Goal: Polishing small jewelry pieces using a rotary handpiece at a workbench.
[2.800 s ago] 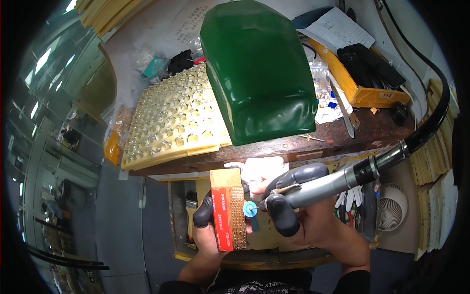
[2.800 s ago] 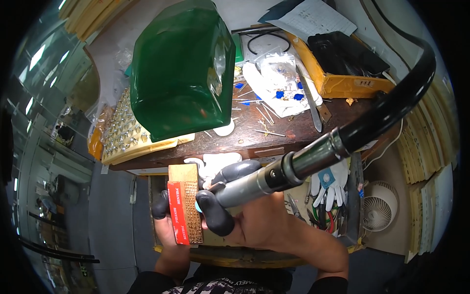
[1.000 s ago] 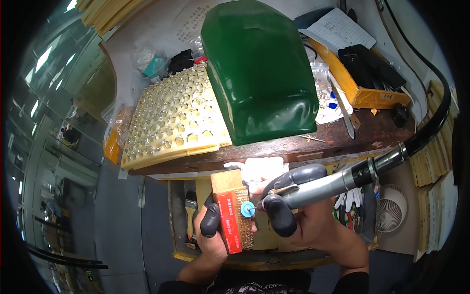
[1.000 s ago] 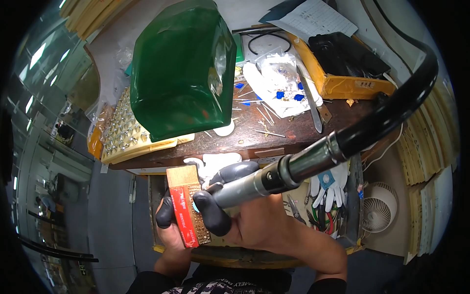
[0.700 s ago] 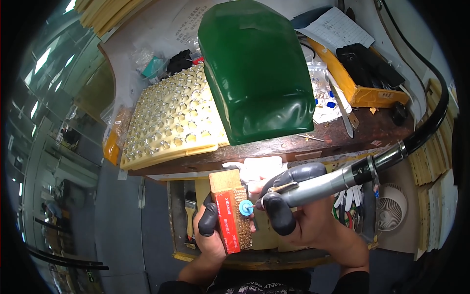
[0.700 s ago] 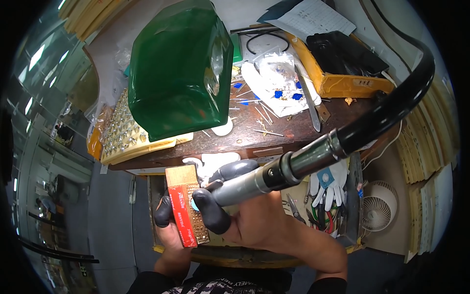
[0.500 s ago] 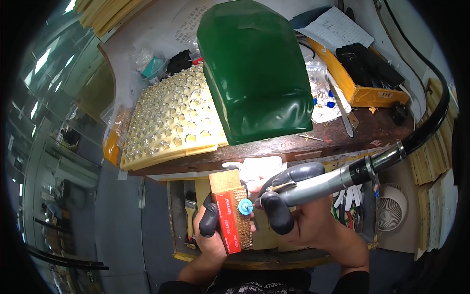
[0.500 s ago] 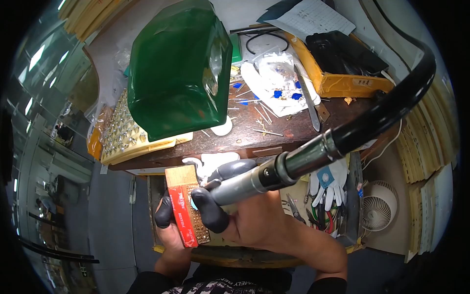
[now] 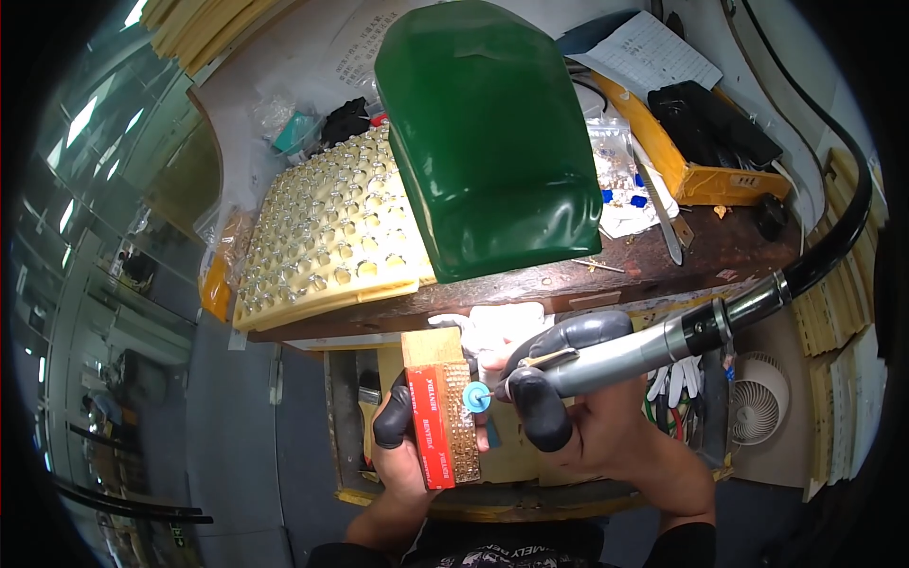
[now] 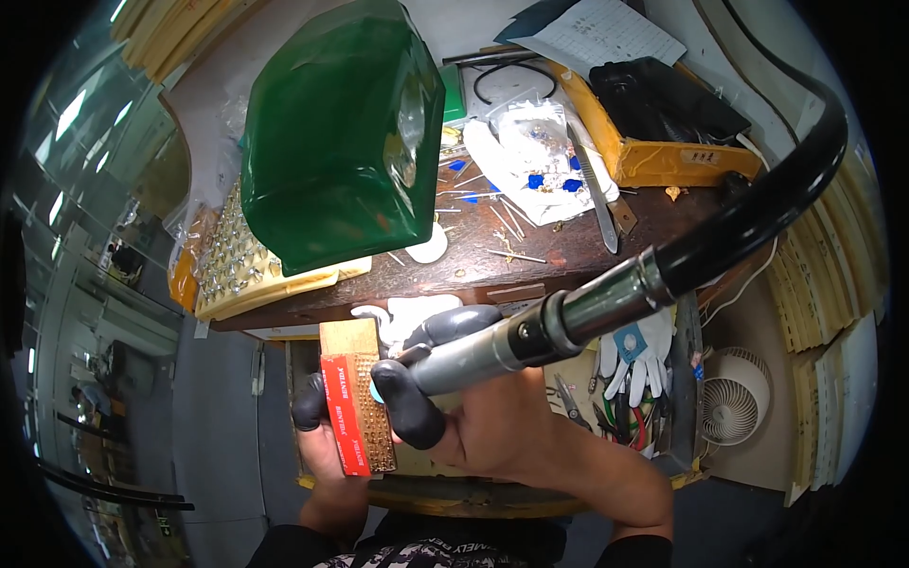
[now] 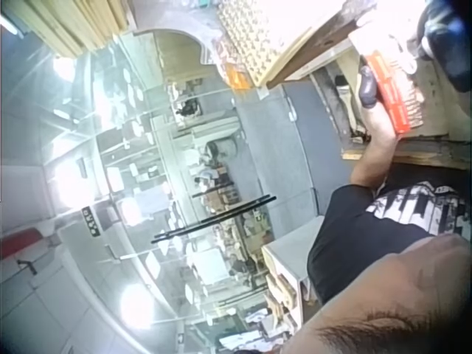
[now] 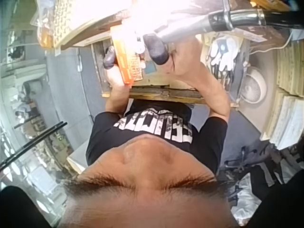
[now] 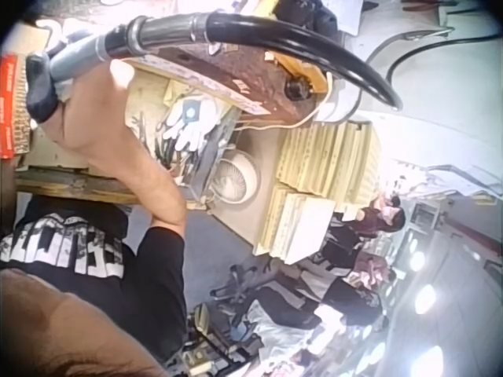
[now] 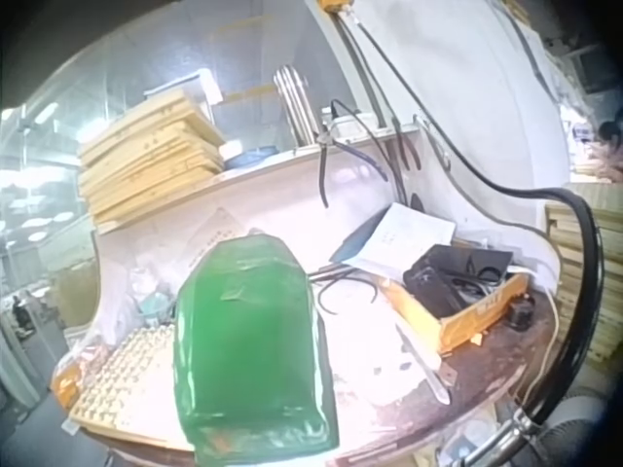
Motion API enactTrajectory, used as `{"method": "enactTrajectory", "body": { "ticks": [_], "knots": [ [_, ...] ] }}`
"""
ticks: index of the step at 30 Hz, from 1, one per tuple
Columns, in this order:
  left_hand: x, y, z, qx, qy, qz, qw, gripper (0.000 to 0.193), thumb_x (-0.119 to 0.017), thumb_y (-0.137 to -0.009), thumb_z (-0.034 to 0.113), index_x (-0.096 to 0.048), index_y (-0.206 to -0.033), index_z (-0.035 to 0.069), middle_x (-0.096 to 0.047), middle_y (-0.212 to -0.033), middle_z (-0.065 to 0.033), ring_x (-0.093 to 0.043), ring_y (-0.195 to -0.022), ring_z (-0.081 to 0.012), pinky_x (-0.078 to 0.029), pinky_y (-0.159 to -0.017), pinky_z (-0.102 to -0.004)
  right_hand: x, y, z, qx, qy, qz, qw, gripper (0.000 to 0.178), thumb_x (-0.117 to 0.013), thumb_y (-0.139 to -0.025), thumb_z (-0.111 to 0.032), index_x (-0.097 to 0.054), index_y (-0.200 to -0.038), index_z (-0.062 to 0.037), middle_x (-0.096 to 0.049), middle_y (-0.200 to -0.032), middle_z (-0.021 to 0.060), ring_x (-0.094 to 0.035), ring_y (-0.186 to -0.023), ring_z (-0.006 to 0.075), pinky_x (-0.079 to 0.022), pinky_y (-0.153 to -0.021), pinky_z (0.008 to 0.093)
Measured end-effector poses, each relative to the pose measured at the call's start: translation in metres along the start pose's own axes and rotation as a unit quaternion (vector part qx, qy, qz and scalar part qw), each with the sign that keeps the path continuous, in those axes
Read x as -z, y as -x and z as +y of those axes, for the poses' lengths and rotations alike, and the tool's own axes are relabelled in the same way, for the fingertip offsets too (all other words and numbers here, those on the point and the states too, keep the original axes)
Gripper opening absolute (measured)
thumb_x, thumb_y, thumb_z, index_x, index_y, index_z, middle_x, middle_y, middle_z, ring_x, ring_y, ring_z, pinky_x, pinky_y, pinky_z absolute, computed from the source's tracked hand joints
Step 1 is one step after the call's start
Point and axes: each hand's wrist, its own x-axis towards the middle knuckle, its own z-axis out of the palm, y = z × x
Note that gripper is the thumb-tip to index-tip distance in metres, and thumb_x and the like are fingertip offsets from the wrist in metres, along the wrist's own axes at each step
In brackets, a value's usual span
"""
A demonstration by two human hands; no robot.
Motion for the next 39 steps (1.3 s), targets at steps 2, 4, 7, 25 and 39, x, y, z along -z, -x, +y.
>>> {"method": "enactTrajectory", "body": {
  "ticks": [2,4,7,25,39],
  "knots": [
    [-0.0012,0.0005,0.0001,0.001,-0.005,0.009,1.000,0.059,-0.044,-0.096,0.042,-0.045,-0.130,-0.007,-0.061,-0.104,-0.0225,-0.065,-0.083,-0.0293,-0.057,-0.066,-0.0406,-0.0006,-0.0002,0.0012,0.011,0.008,0.007,1.000,0.017,-0.060,-0.087,-0.009,-0.069,-0.092,0.0034,-0.069,-0.080,0.0097,-0.068,-0.072,0.0166,-0.053,-0.065,0.0286],
    [-0.0013,0.0013,0.0005,0.003,-0.010,0.018,1.000,0.058,-0.043,-0.096,0.041,-0.045,-0.130,-0.007,-0.061,-0.104,-0.0229,-0.065,-0.082,-0.0296,-0.057,-0.066,-0.0408,-0.0010,-0.0002,0.0004,0.022,0.017,0.015,0.999,0.017,-0.060,-0.087,-0.009,-0.069,-0.093,0.0035,-0.069,-0.080,0.0097,-0.068,-0.072,0.0165,-0.053,-0.065,0.0286],
    [-0.0017,0.0016,-0.0003,-0.007,-0.031,0.023,0.999,0.057,-0.042,-0.096,0.040,-0.045,-0.129,-0.007,-0.062,-0.102,-0.0233,-0.065,-0.081,-0.0294,-0.057,-0.066,-0.0403,-0.0014,0.0004,-0.0012,-0.022,-0.009,0.010,1.000,0.017,-0.061,-0.087,-0.010,-0.070,-0.093,0.0035,-0.069,-0.081,0.0099,-0.068,-0.073,0.0170,-0.053,-0.065,0.0286],
    [-0.0044,0.0027,0.0003,-0.018,-0.109,0.036,0.993,0.059,-0.046,-0.093,0.039,-0.046,-0.128,-0.009,-0.062,-0.100,-0.0230,-0.066,-0.078,-0.0283,-0.057,-0.067,-0.0382,-0.0007,-0.0002,-0.0002,-0.004,0.020,0.006,1.000,0.017,-0.061,-0.086,-0.008,-0.070,-0.095,0.0028,-0.069,-0.081,0.0098,-0.068,-0.072,0.0173,-0.053,-0.064,0.0292],
    [-0.0082,0.0024,0.0007,-0.043,-0.180,0.034,0.982,0.061,-0.049,-0.092,0.042,-0.045,-0.128,-0.008,-0.062,-0.102,-0.0223,-0.066,-0.083,-0.0264,-0.058,-0.068,-0.0379,-0.0024,-0.0005,0.0029,0.030,0.023,0.018,0.999,0.016,-0.060,-0.086,-0.008,-0.070,-0.091,0.0026,-0.068,-0.076,0.0093,-0.067,-0.068,0.0167,-0.052,-0.062,0.0296]
  ]
}}
